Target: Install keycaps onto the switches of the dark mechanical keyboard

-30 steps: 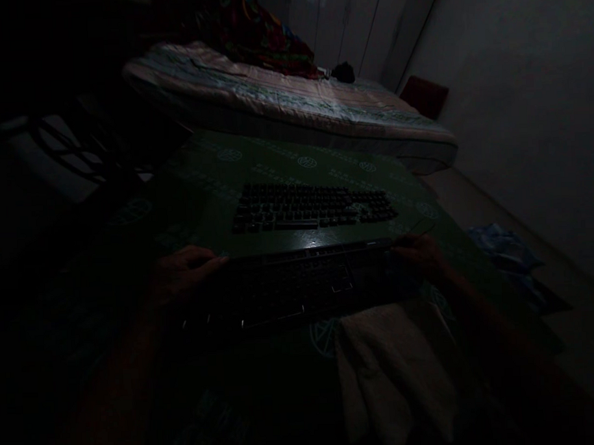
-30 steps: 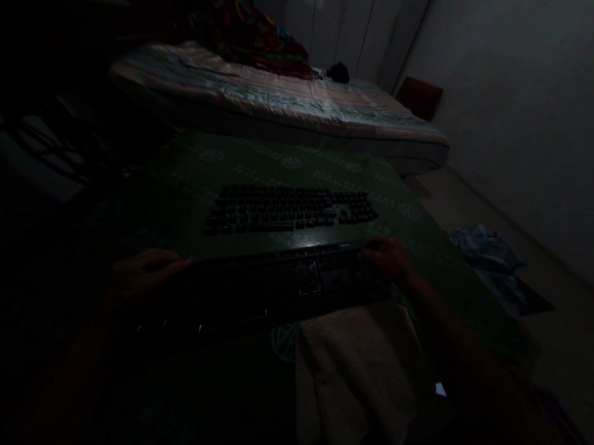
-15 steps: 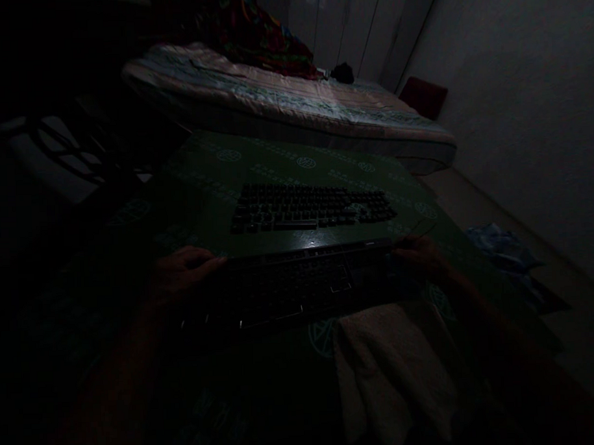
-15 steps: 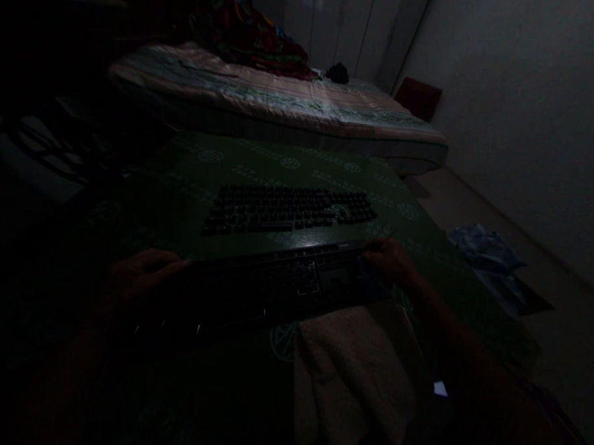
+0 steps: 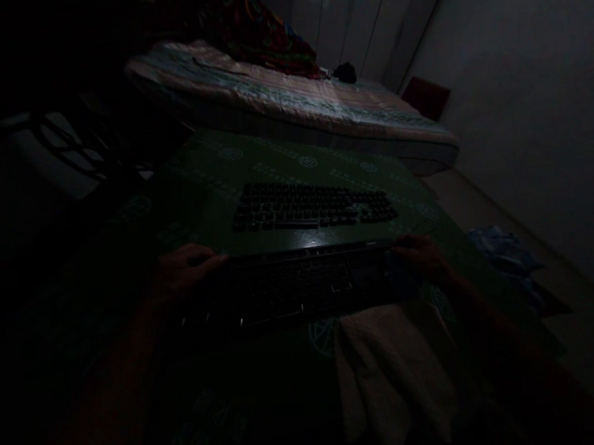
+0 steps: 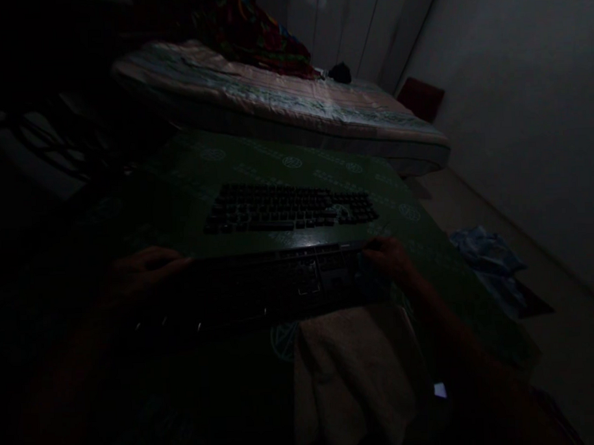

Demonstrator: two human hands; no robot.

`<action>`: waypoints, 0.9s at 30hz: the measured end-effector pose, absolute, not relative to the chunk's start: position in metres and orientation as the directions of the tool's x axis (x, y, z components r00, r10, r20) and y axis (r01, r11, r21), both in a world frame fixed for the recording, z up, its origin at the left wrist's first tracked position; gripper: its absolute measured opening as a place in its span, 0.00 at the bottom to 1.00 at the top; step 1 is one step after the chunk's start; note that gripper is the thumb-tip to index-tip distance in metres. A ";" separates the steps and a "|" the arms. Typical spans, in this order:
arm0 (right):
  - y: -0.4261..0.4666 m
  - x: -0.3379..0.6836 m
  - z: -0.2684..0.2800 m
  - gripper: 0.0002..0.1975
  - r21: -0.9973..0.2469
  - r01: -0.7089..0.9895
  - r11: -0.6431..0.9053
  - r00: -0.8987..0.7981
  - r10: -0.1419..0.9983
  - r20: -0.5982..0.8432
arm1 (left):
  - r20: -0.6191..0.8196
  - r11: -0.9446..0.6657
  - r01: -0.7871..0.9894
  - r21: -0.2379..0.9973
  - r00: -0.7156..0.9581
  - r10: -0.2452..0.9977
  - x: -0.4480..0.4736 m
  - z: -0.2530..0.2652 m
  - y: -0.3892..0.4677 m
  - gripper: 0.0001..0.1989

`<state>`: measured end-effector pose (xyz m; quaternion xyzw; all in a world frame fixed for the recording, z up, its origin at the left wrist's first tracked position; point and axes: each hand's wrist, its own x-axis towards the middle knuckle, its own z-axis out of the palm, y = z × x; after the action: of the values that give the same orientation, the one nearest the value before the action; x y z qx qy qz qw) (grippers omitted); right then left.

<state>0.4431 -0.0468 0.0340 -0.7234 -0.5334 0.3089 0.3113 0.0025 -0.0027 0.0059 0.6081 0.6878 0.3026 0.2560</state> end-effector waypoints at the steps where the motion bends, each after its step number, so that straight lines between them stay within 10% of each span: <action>1: -0.047 0.442 0.035 0.11 -0.790 0.568 -0.231 0.255 0.962 -0.098 | 0.020 0.073 0.680 0.729 -0.128 0.992 0.003 0.006 -0.003 0.21; 27: -0.047 0.431 0.028 0.11 -0.807 0.560 -0.189 0.211 0.974 -0.081 | 0.036 0.050 0.679 0.732 -0.112 0.993 0.002 0.006 -0.002 0.23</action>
<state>0.4310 -0.0469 0.0279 -0.7045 -0.5443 0.3131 0.3307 0.0025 -0.0020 0.0059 0.6162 0.6784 0.3090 0.2541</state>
